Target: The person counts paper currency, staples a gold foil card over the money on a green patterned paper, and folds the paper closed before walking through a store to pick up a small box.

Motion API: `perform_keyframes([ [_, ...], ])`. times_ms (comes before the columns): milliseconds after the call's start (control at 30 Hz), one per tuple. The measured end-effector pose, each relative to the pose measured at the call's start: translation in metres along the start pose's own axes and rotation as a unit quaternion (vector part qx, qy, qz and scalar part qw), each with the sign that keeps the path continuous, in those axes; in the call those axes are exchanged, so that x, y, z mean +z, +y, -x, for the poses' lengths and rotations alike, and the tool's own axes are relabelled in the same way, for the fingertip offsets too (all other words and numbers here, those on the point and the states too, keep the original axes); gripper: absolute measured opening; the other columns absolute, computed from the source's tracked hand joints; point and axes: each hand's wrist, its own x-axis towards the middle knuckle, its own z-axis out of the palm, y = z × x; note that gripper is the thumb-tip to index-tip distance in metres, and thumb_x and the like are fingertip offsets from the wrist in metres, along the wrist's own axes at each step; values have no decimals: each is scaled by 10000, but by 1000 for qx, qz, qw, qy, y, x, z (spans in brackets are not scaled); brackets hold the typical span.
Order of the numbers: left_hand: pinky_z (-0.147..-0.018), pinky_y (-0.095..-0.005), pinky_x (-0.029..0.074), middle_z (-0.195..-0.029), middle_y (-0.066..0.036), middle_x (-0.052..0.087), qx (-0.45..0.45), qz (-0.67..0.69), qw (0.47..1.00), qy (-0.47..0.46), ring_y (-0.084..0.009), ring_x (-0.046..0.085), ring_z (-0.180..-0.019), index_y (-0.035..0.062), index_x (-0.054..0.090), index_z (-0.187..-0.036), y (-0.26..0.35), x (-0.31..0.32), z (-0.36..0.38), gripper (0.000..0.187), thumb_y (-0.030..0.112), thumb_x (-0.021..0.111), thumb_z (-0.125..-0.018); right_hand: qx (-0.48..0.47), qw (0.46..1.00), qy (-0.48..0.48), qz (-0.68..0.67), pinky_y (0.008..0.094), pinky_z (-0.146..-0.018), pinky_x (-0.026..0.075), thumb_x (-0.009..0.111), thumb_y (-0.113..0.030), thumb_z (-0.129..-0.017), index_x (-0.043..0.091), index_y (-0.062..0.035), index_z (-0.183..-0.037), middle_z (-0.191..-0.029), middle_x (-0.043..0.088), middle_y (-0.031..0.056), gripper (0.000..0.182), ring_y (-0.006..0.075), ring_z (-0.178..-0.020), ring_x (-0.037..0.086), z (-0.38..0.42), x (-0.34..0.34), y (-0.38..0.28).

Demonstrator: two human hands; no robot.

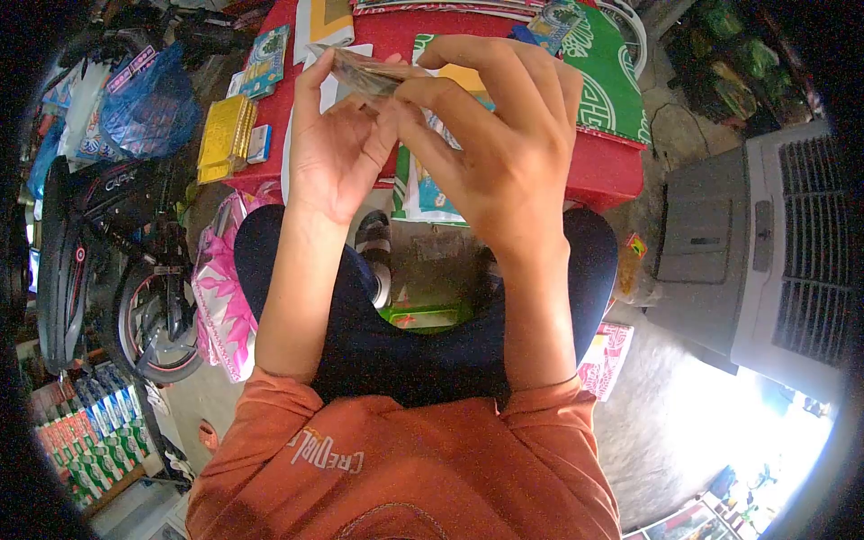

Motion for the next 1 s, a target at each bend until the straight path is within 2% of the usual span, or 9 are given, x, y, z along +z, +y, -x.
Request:
perform_keyframes([
  [200, -1071, -433, 534, -1133, -157, 581, 37, 36, 999, -1, -300, 635, -1156, -68, 555, -1208, 23, -6, -4, 610, 455, 688, -923, 9, 998, 1, -55, 327, -864, 482, 850, -18, -648, 759, -76, -846, -1031, 753, 35, 226, 206, -950, 678, -13, -20, -9],
  [333, -1154, -481, 458, -1342, -298, 579, 228, -38, 970, 74, -408, 549, -1305, -137, 467, -1336, 72, 1, 16, 684, 418, 622, -967, 89, 972, 47, -210, 331, -926, 515, 826, 71, -757, 710, 26, -929, -1028, 744, 154, 212, 206, -970, 697, -11, -37, -12],
  [433, -1169, -488, 432, -1379, -277, 574, 303, -164, 937, 50, -389, 548, -1319, -82, 479, -1349, 128, -3, 37, 581, 347, 607, -979, 192, 942, 126, -247, 311, -933, 512, 807, 42, -811, 711, 47, -942, -994, 744, 121, 162, 179, -985, 693, -6, -36, -6],
  [533, -1076, -431, 486, -1312, -204, 663, 322, -427, 838, 106, -292, 646, -1223, -35, 514, -1371, 174, -14, 53, 531, 312, 619, -983, 202, 949, 105, -217, 305, -931, 511, 799, 32, -825, 723, 28, -960, -1005, 735, 109, 156, 179, -997, 690, -4, -38, 9],
  [700, -923, -282, 516, -1213, -152, 722, 214, -749, 603, 170, -156, 685, -1031, -147, 246, -1528, 220, -64, 38, 979, 316, 799, -867, 251, 932, 82, -249, 274, -899, 509, 787, 2, -854, 722, 18, -965, -1052, 735, 103, 129, 133, -966, 666, -6, -38, 9],
  [733, -891, -293, 537, -1172, -165, 737, 190, -826, 490, 204, -201, 720, -981, -131, 281, -1526, 216, -69, 35, 993, 348, 810, -836, 256, 930, 77, -252, 268, -891, 508, 786, -1, -856, 722, 17, -964, -1057, 736, 103, 127, 127, -958, 663, -6, -37, 9],
  [833, -929, -449, 551, -1097, -320, 701, 164, -909, 324, 207, -439, 688, -1065, -100, 493, -1396, 197, -74, 32, 906, 498, 768, -774, 250, 930, 70, -260, 251, -869, 506, 782, -7, -864, 716, 19, -963, -1047, 732, 93, 121, 111, -932, 654, -6, -35, 9],
  [967, -970, -471, 532, -1179, -329, 672, 26, -933, 301, 195, -454, 657, -1135, -66, 524, -1395, 181, -53, 30, 924, 601, 740, -793, 300, 896, 46, -324, 231, -838, 498, 770, -13, -881, 701, 25, -975, -1007, 720, 70, 122, 95, -905, 644, -3, -38, 12],
  [1000, -982, -470, 524, -1195, -330, 666, 83, -933, 298, 186, -451, 651, -1147, -57, 526, -1399, 178, -54, 29, 927, 616, 736, -797, 323, 877, 41, -353, 227, -830, 496, 765, -14, -886, 697, 27, -983, -996, 717, 64, 125, 91, -901, 642, -2, -39, 14],
])
